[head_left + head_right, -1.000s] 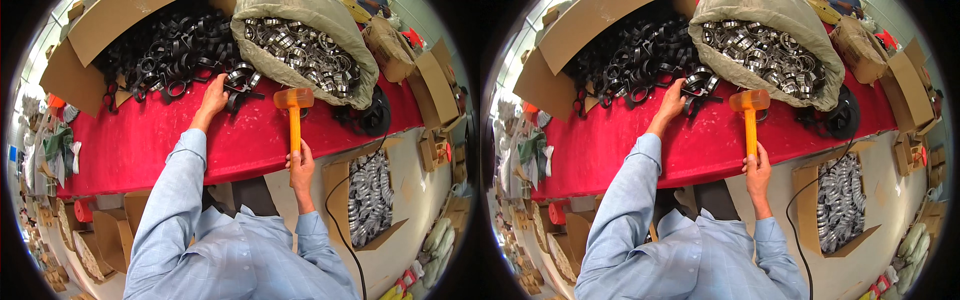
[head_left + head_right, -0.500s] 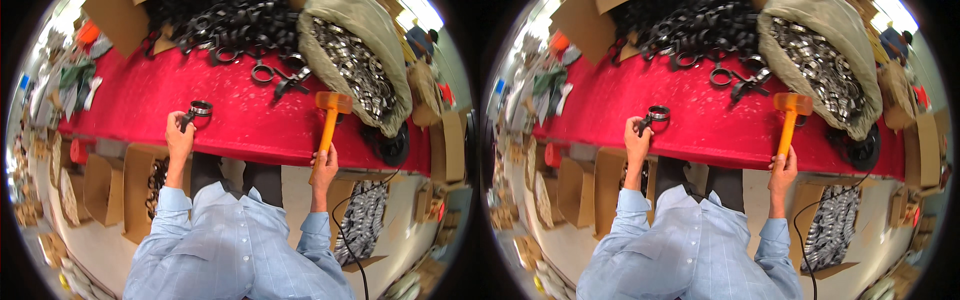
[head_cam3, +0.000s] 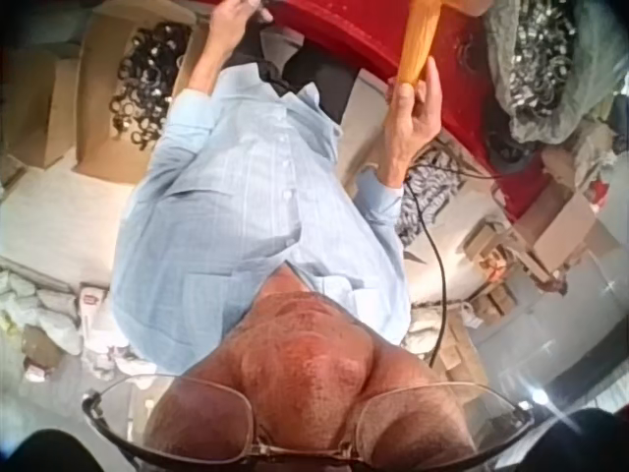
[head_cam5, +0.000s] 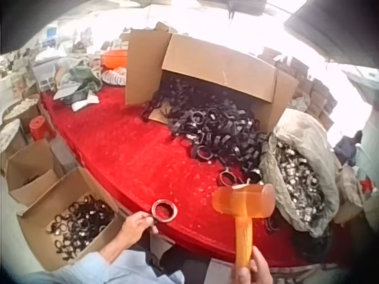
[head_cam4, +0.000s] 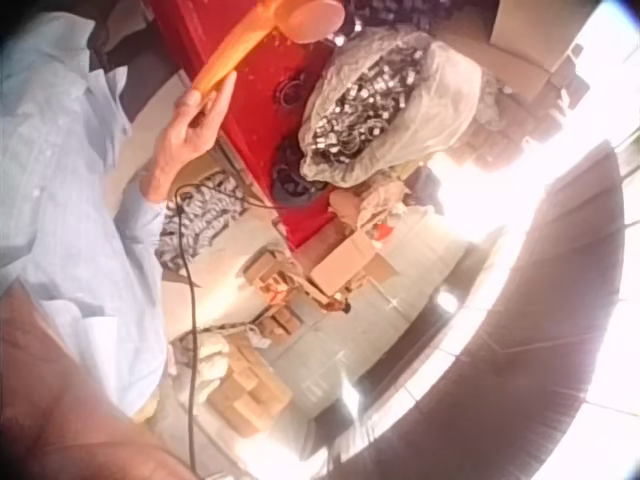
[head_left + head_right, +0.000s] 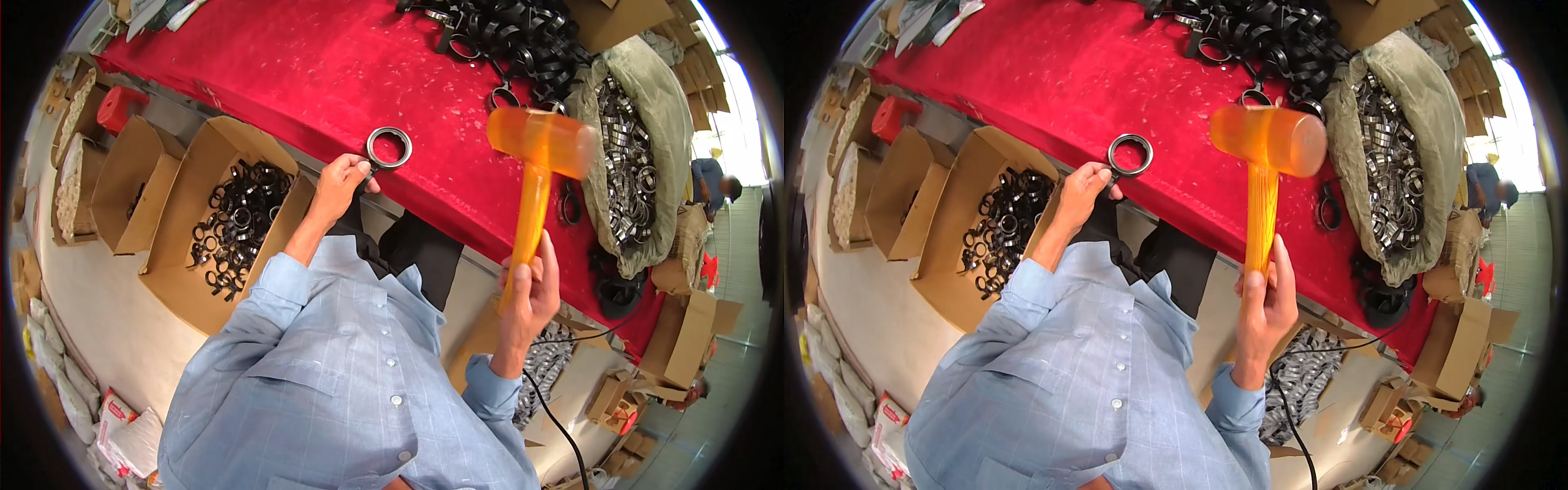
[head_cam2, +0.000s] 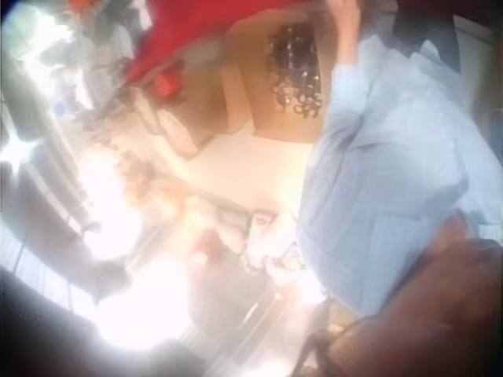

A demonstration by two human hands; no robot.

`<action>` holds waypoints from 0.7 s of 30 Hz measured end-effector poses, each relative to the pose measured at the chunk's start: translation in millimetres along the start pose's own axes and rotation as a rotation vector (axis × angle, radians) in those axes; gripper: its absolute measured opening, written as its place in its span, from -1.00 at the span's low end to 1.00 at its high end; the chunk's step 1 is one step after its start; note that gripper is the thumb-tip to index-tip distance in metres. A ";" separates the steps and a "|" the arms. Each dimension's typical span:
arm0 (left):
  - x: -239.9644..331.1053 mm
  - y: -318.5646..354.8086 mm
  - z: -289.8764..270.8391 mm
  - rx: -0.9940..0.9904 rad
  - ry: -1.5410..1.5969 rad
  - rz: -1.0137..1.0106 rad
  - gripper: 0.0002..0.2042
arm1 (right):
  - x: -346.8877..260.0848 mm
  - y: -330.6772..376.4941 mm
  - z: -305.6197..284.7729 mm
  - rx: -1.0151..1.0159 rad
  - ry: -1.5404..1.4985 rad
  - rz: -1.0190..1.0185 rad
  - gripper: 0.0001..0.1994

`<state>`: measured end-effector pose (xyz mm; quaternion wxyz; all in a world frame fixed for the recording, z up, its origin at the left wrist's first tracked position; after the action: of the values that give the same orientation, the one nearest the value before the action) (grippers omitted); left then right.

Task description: Assemble metal rings with rubber gaskets using a mallet in a manufacturing setting.

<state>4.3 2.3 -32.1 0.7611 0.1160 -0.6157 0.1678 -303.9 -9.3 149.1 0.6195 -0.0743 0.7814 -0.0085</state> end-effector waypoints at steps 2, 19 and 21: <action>0.6 -3.5 8.7 0.000 -0.008 -0.013 -0.68 | -21.8 7.6 1.5 -0.028 0.021 -0.217 -0.51; -4.1 -0.2 22.6 -0.035 -0.085 -0.063 -0.60 | -26.0 -17.1 49.5 -0.091 0.020 -0.490 -0.45; 0.6 -1.9 25.2 -0.055 -0.149 -0.021 -0.60 | -0.9 -25.8 65.5 -0.276 0.416 -0.498 -0.41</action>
<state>-17.5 -9.1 -26.1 0.7178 0.1139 -0.6737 0.1338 -237.5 -29.6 137.4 0.4104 -0.3421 0.8425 -0.0686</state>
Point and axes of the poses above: each hand's wrist, its own y-axis away from the middle knuckle, its own z-axis out of the palm, x = y × z, the point moved 3 cm from there along -y, towards the middle knuckle, and after that the axes turned 5 degrees about z, right-handed, at the moved point
